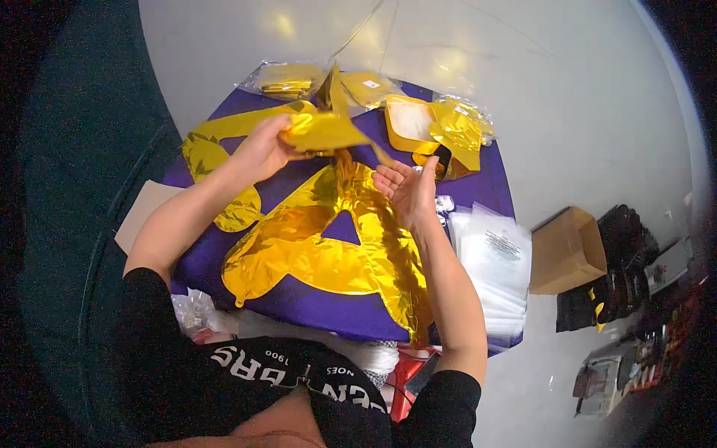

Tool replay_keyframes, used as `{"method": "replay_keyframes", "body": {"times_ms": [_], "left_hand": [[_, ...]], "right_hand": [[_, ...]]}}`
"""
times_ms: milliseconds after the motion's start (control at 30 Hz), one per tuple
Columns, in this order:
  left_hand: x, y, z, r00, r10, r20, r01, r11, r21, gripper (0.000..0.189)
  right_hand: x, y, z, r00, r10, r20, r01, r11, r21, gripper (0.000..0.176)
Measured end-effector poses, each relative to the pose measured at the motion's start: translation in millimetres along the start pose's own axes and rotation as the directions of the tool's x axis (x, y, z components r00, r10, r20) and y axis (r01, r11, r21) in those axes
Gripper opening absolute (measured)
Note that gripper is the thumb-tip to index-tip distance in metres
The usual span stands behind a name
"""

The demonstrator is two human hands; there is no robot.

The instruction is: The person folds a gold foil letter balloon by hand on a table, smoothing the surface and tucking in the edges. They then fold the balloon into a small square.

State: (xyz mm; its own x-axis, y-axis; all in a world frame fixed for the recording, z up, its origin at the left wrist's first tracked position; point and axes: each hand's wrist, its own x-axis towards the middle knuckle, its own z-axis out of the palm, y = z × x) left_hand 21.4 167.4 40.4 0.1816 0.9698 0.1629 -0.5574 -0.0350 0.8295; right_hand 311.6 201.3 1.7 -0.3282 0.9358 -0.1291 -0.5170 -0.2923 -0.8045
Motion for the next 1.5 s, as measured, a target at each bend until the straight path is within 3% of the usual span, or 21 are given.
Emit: {"method": "replay_keyframes", "body": {"times_ms": [133,167,267,300,400,433,467,533,567,667,767,867,1000,1100,1233,1300,1500], "left_hand": [[-52,-4,-5,0.995,-0.098,-0.013,0.098,0.995,-0.007,0.033],[-61,-5,-8,0.992,-0.123,-0.005,0.123,0.992,-0.003,0.032],[-79,-7,-15,0.989,-0.111,-0.093,0.117,0.991,0.062,0.034],[-80,-9,-21,0.98,-0.134,-0.147,0.139,0.99,0.024,0.032],[-79,-17,-41,0.96,-0.156,-0.235,0.162,0.987,0.006,0.029],[-78,-22,-44,0.946,-0.157,-0.283,0.141,0.987,-0.075,0.025],[-78,-24,-48,0.932,-0.178,-0.317,0.168,0.984,-0.058,0.023],[-79,-24,-49,0.898,-0.217,-0.382,0.223,0.974,-0.028,0.02],[-79,-24,-50,0.888,-0.229,-0.4,0.256,0.966,0.016,0.02],[-78,-26,-53,0.871,-0.24,-0.429,0.327,0.934,0.142,0.019],[-77,-31,-61,0.878,-0.226,-0.423,0.333,0.922,0.198,0.017],[-75,-32,-60,0.872,-0.224,-0.436,0.317,0.936,0.154,0.016],[-76,-33,-63,0.868,-0.21,-0.45,0.311,0.936,0.164,0.018],[-77,-30,-56,0.852,-0.247,-0.461,0.326,0.94,0.098,0.022],[-86,-17,-37,0.875,-0.314,-0.369,0.348,0.937,0.027,0.023],[-84,-23,-39,0.874,-0.287,-0.391,0.355,0.928,0.111,0.021],[-84,-27,-42,0.877,-0.232,-0.421,0.349,0.909,0.228,0.017]], "right_hand": [[8,10,-2,0.994,0.106,-0.016,-0.107,0.977,-0.185,0.096],[8,14,1,0.988,0.14,-0.062,-0.149,0.972,-0.181,0.08],[6,28,9,0.983,0.157,-0.097,-0.181,0.929,-0.323,0.057],[5,29,8,0.983,0.18,-0.032,-0.181,0.926,-0.331,0.037],[10,37,9,0.995,0.094,-0.016,-0.086,0.813,-0.575,0.025],[10,39,13,0.997,0.029,-0.065,-0.065,0.738,-0.671,0.023],[9,45,15,0.988,-0.158,0.003,0.092,0.558,-0.825,0.025],[3,58,19,0.862,-0.439,0.253,0.306,0.053,-0.95,0.031],[-1,59,20,0.727,-0.467,0.504,0.407,-0.298,-0.863,0.039],[-28,61,57,0.52,-0.429,0.738,0.587,-0.449,-0.674,0.046],[-51,69,90,0.46,-0.217,0.861,0.753,-0.418,-0.508,0.048],[-57,82,107,0.404,-0.056,0.913,0.759,-0.536,-0.369,0.051],[-47,99,106,0.272,-0.048,0.961,0.691,-0.685,-0.23,0.034],[-50,95,107,0.285,-0.095,0.954,0.697,-0.663,-0.274,0.024],[-34,102,98,0.328,-0.203,0.923,0.738,-0.554,-0.384,0.011],[-30,99,97,0.361,-0.22,0.906,0.769,-0.48,-0.422,0.005],[-30,88,103,0.437,-0.219,0.872,0.836,-0.259,-0.484,0.011]]}}
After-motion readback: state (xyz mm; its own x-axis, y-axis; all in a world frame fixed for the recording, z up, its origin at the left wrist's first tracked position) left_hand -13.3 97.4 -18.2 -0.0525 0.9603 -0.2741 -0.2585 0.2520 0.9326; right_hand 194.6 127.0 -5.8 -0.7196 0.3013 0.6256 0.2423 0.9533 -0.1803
